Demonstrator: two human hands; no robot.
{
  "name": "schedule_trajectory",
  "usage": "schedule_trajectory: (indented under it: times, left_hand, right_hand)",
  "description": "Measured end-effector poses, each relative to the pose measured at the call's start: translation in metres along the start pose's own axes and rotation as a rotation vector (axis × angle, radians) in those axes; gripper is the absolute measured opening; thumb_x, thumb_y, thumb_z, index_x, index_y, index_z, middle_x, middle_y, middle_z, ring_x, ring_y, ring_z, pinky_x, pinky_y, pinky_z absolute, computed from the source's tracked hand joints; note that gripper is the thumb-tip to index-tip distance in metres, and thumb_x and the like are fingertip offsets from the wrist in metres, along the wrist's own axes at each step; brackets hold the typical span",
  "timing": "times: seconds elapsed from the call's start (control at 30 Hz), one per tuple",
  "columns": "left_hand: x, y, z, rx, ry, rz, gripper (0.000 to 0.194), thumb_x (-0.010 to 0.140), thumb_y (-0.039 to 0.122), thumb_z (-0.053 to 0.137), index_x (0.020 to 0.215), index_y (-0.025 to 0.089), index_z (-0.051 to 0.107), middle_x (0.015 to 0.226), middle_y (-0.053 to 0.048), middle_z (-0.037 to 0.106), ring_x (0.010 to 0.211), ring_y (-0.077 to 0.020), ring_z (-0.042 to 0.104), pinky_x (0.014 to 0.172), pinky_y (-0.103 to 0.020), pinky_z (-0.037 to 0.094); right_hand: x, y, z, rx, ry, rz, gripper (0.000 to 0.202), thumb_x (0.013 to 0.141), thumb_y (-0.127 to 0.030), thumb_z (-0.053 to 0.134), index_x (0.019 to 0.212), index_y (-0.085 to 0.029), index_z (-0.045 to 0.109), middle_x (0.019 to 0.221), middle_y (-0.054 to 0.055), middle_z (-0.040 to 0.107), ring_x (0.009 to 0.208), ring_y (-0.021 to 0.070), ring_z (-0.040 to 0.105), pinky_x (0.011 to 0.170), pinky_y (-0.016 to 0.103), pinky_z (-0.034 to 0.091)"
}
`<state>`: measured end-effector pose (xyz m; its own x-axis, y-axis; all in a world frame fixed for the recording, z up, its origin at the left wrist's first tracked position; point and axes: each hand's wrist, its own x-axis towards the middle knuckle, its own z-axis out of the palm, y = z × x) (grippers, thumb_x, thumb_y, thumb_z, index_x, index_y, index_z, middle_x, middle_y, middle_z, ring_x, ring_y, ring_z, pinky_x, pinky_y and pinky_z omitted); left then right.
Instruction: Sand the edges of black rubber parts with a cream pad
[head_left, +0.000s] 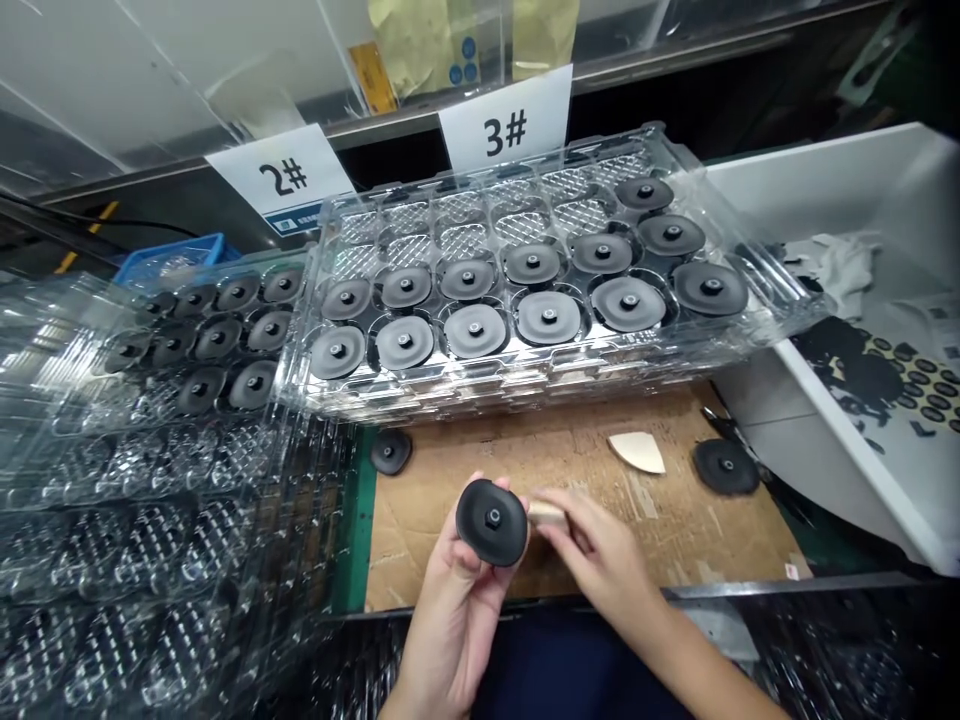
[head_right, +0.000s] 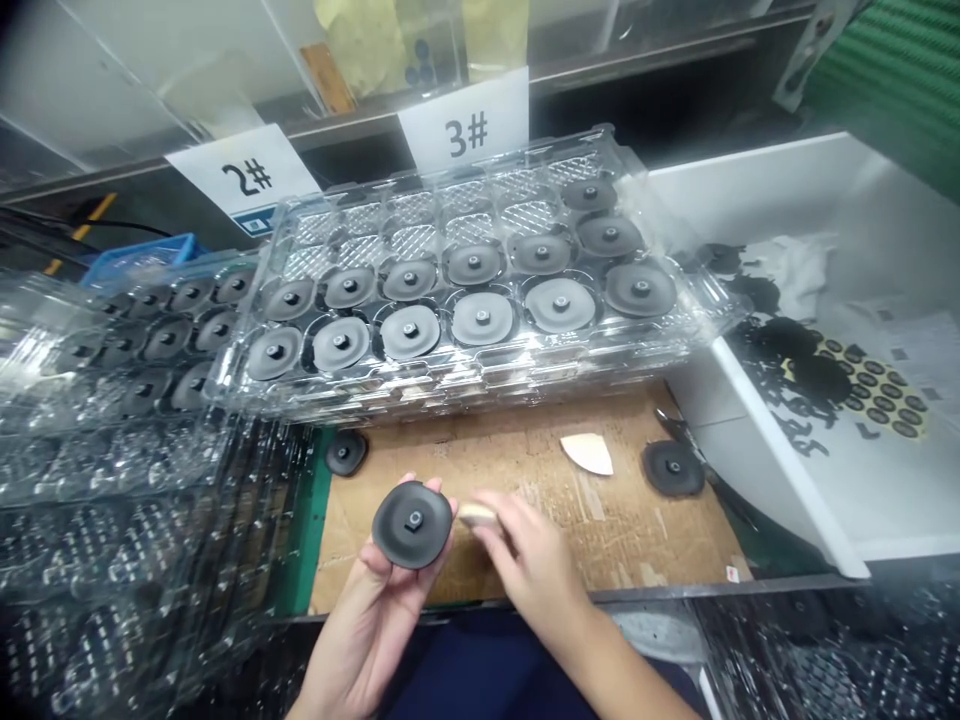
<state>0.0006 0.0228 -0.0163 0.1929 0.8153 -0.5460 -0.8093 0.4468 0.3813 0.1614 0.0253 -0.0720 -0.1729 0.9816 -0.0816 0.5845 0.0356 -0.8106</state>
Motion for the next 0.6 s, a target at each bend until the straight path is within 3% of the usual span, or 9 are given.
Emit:
schedule_trajectory:
  times: [0.13,0.2,0.3,0.37,0.43,0.53,0.6]
  left_hand:
    - [-0.001,-0.002,0.002,0.037,0.022,0.006,0.052,0.078,0.028,0.057,0.127,0.036,0.042,0.126,-0.005,0.055,0.115,-0.0246,0.050,0.098,-0.038,0.039]
    - [-0.003,-0.003,0.005,0.077,0.022,0.017,0.054,0.076,0.030,0.059,0.127,0.035,0.042,0.126,-0.005,0.055,0.113,-0.0235,0.051,0.094,-0.034,0.042]
    - [-0.006,-0.006,0.012,0.139,0.007,0.055,0.058,0.073,0.032,0.064,0.127,0.032,0.044,0.122,-0.007,0.057,0.109,-0.0218,0.053,0.089,-0.029,0.046]
    - [-0.009,-0.007,0.015,0.156,-0.013,0.031,0.058,0.073,0.033,0.064,0.127,0.030,0.044,0.119,-0.007,0.059,0.109,-0.0218,0.054,0.090,-0.030,0.044]
    - [-0.013,-0.006,0.016,0.176,-0.010,-0.012,0.054,0.076,0.029,0.061,0.127,0.030,0.044,0.118,-0.007,0.060,0.109,-0.0220,0.054,0.093,-0.033,0.042]
    - [-0.016,-0.004,0.015,0.215,0.007,0.025,0.049,0.077,0.025,0.060,0.124,0.030,0.048,0.116,-0.005,0.061,0.103,-0.0210,0.057,0.093,-0.033,0.043]
    - [-0.019,-0.003,0.015,0.241,-0.009,0.057,0.047,0.074,0.028,0.064,0.119,0.026,0.053,0.109,-0.006,0.064,0.098,-0.0212,0.059,0.092,-0.033,0.044]
  right_hand:
    - [-0.005,-0.004,-0.004,0.046,-0.062,-0.051,0.014,0.085,-0.022,0.051,0.089,-0.021,0.064,0.077,0.002,0.064,0.074,0.0176,0.060,0.067,0.027,0.048]
    - [0.002,-0.015,-0.016,0.067,-0.018,-0.027,0.015,0.086,-0.022,0.048,0.093,-0.021,0.062,0.084,0.003,0.065,0.076,0.0171,0.060,0.067,0.026,0.048]
    - [0.010,-0.052,-0.043,0.137,0.109,-0.040,0.022,0.089,-0.023,0.043,0.108,-0.022,0.055,0.099,0.003,0.062,0.083,0.0147,0.058,0.070,0.024,0.047]
    - [0.011,-0.082,-0.056,0.217,0.135,-0.184,0.025,0.088,-0.019,0.044,0.111,-0.021,0.053,0.098,0.004,0.060,0.087,0.0145,0.056,0.075,0.025,0.046]
    - [0.009,-0.105,-0.062,0.246,0.033,-0.283,0.024,0.087,-0.014,0.044,0.108,-0.019,0.055,0.093,0.004,0.060,0.085,0.0137,0.055,0.076,0.024,0.045]
    - [0.009,-0.119,-0.061,0.194,-0.183,-0.278,0.019,0.086,-0.010,0.044,0.095,-0.019,0.059,0.086,0.001,0.060,0.078,0.0109,0.055,0.071,0.021,0.044]
    - [0.010,-0.119,-0.057,0.161,-0.124,-0.299,0.019,0.087,-0.011,0.044,0.096,-0.018,0.060,0.088,0.002,0.060,0.080,0.0117,0.055,0.074,0.022,0.044]
